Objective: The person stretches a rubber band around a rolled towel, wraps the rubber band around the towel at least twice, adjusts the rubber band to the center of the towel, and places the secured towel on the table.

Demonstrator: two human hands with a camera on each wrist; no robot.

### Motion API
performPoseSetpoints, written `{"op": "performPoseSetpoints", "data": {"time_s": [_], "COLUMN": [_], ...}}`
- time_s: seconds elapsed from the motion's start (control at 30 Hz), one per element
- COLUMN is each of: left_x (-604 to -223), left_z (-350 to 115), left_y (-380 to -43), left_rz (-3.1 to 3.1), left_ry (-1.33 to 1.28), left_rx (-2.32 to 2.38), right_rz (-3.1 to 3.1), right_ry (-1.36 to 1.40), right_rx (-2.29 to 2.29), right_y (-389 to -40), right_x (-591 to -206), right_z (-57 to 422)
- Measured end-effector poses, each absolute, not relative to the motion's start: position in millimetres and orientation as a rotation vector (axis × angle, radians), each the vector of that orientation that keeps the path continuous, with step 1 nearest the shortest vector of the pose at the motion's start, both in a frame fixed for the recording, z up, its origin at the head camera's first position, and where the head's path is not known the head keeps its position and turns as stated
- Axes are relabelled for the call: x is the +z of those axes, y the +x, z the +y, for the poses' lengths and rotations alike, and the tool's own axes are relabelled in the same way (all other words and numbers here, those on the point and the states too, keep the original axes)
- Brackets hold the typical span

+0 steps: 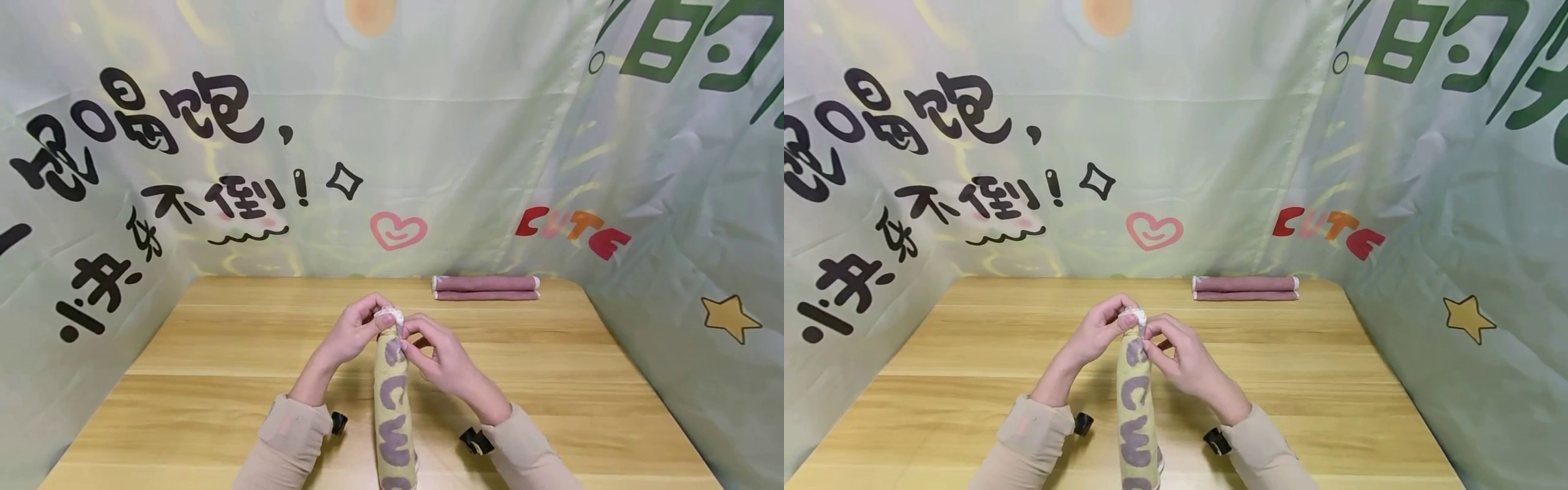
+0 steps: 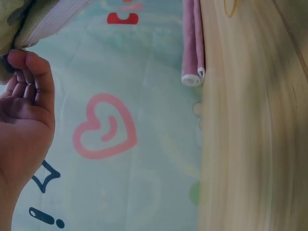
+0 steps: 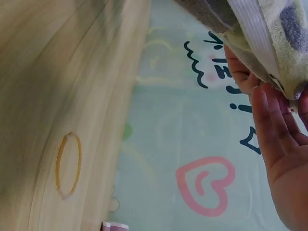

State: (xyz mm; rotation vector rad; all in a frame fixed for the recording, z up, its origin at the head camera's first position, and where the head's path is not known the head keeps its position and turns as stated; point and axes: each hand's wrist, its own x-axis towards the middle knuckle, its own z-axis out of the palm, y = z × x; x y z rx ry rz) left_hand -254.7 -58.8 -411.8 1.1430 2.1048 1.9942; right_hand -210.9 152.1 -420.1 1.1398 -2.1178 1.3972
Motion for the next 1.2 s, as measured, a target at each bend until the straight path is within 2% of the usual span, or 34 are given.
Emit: {"op": "performPoseSetpoints", "data": {"time_s": [0.5, 0.83, 1.2], "left_x": [-414.5, -416.9, -407.2], "left_z": [-63.7, -60.4, -63.2], "left_y": [-259.3, -255.0, -255.4], "left_rz": [2.176, 2.257, 2.345], "left_ry": [1.163, 0.984, 0.804], "left_rx": [2.033, 1.999, 2.041], "right_rz": [-2.136, -2.199, -2.112], "right_ry": [1.266, 0.885, 0.885], "right_rx": [1.467, 1.392, 1.246], "right_y": [-205.4, -206.0, -204.5], "right_x": [-417.4, -424.8, -421.7], "right_z": [150.3, 138.6, 137.9]}}
